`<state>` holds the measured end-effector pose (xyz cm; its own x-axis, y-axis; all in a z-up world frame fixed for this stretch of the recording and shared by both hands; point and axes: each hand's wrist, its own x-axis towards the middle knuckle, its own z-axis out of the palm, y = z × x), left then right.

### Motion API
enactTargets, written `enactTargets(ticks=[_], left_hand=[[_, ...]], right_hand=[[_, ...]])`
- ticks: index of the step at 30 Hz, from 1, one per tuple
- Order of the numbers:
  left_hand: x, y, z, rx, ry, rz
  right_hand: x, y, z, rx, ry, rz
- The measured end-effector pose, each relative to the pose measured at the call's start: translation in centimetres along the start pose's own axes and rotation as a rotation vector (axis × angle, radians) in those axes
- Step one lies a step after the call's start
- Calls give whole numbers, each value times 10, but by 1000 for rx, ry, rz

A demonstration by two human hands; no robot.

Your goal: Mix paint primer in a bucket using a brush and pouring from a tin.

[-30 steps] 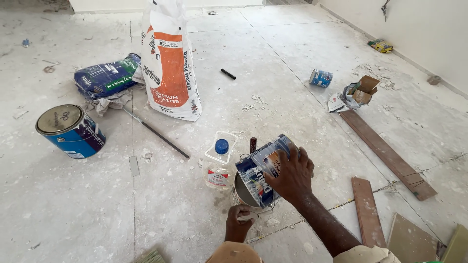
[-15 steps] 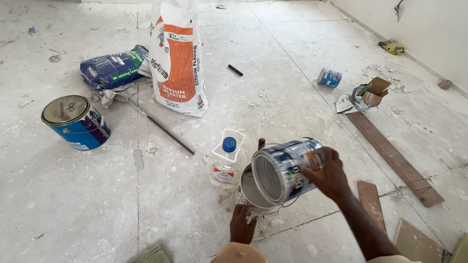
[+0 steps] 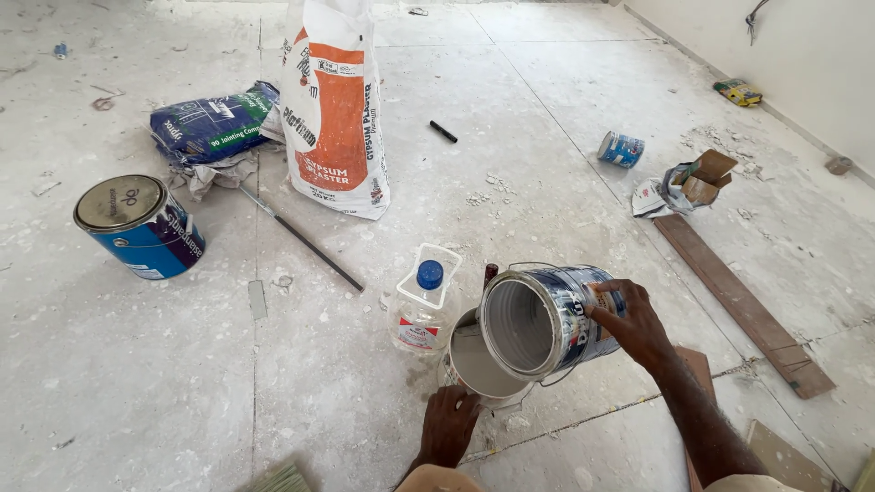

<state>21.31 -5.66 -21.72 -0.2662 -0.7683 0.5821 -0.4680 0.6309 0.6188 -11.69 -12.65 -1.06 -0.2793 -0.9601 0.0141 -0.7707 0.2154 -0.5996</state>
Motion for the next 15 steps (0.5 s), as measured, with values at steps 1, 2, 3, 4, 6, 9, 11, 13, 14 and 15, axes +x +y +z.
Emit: enactTargets(ticks=[1, 2, 3, 4, 6, 9, 11, 13, 14, 15], left_hand=[[1, 0, -1, 1, 1, 1], [2, 0, -2, -3, -10, 14], [2, 0, -3, -8, -21, 28], [3, 0, -2, -10, -22, 28], [3, -1, 0, -43, 6, 15], [1, -2, 1, -57, -28, -8], [5, 1, -2, -49, -25, 2], [8, 4, -5, -39, -18, 8], [10, 4, -8, -39, -15, 24], [11, 4, -11, -38, -13, 39]], right_hand=[[-2, -8, 1, 1, 0, -1], [-5, -15, 0, 32, -10, 15], [-8, -22, 0, 64, -20, 31], [-10, -23, 3, 63, -19, 33], [-14, -27, 8, 103, 2, -60], [-14, -16, 20, -45, 168, -284], [-17, -28, 23, -67, 235, -325], [-19, -33, 25, -89, 297, -370], [-19, -32, 27, -160, 291, -311], [-19, -32, 29, -231, 285, -251]])
